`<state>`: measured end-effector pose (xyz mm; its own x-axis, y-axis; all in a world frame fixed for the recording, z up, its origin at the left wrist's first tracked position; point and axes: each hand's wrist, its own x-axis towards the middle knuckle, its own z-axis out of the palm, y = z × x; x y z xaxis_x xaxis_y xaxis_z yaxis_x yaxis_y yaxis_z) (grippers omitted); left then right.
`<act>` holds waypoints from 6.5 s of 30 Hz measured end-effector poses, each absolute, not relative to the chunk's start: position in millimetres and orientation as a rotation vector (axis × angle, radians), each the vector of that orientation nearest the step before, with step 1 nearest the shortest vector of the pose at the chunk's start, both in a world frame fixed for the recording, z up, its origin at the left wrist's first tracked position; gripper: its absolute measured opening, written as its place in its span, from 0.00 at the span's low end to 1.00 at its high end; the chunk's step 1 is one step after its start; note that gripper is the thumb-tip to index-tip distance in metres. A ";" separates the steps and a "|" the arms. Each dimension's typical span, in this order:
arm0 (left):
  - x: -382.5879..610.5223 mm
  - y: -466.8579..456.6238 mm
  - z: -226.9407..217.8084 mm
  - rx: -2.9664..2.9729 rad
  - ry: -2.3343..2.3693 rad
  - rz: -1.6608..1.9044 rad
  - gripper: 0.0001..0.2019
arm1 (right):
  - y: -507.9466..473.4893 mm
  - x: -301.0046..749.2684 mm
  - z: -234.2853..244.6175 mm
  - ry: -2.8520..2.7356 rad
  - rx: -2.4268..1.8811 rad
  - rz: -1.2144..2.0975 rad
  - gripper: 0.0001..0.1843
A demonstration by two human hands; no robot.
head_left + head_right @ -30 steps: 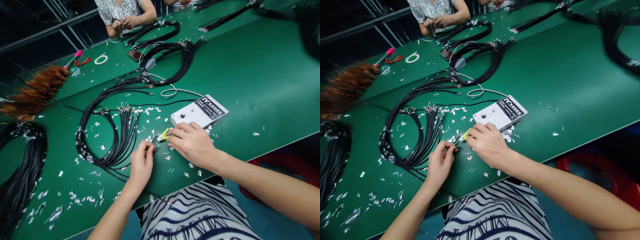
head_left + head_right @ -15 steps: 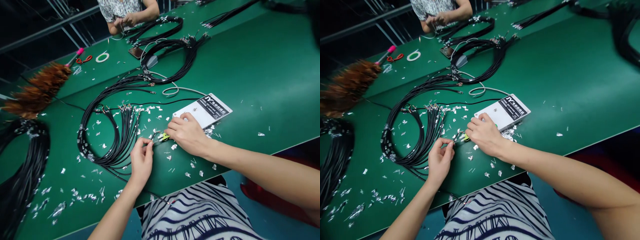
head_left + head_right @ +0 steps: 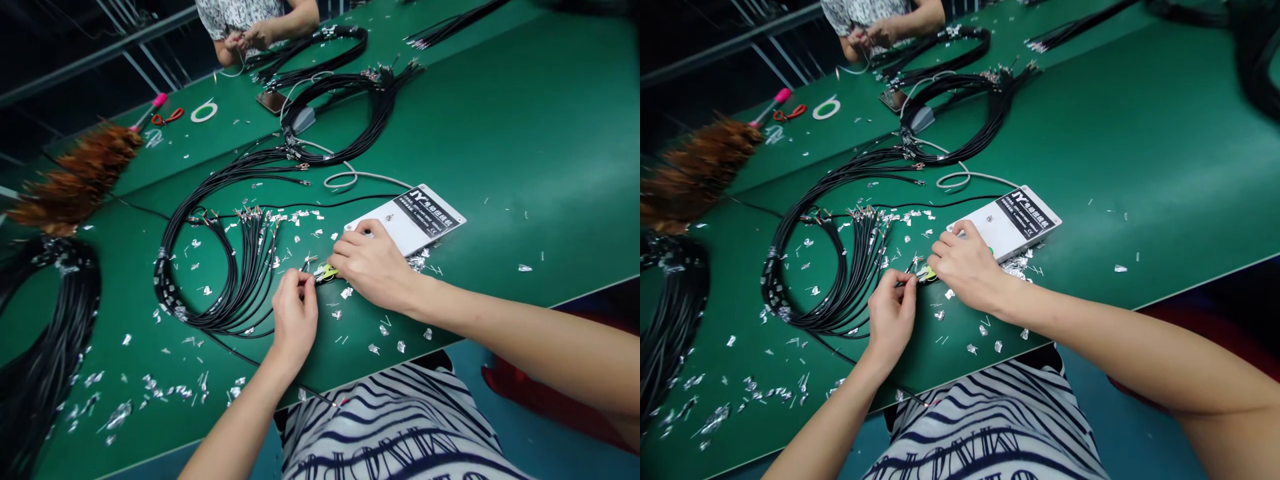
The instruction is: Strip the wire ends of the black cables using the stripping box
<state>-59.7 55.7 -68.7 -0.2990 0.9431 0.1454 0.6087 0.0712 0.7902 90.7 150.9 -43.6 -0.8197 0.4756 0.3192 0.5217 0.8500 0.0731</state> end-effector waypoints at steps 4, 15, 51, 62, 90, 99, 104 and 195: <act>-59.0 55.9 -69.7 1.536 1.955 1.126 0.07 | 149.5 91.7 -39.5 -2.788 -0.790 -0.191 0.08; -60.9 56.8 -71.6 1.530 1.961 1.113 0.07 | 143.6 99.5 -32.4 -2.733 -0.797 -0.092 0.03; -69.3 22.3 -49.0 1.355 1.703 1.014 0.08 | 104.5 97.2 -46.1 -2.404 -0.629 0.077 0.15; -98.3 68.3 -67.8 1.441 1.942 1.136 0.05 | 148.8 99.2 -39.9 -2.804 -0.755 -0.100 0.09; -60.2 57.5 -68.3 1.564 1.950 1.117 0.06 | 150.2 95.7 -38.4 -2.858 -0.749 -0.153 0.09; -62.6 58.1 -67.4 1.523 1.924 1.101 0.06 | 128.9 164.0 -30.6 -2.266 -0.878 -0.032 0.06; -65.1 59.0 -68.3 1.556 1.939 1.087 0.07 | 113.9 177.0 -52.9 -2.278 -0.904 -0.055 0.10; -57.3 14.5 -31.8 1.273 1.513 1.099 0.10 | 74.9 73.6 -46.1 -0.920 -0.972 2.256 0.11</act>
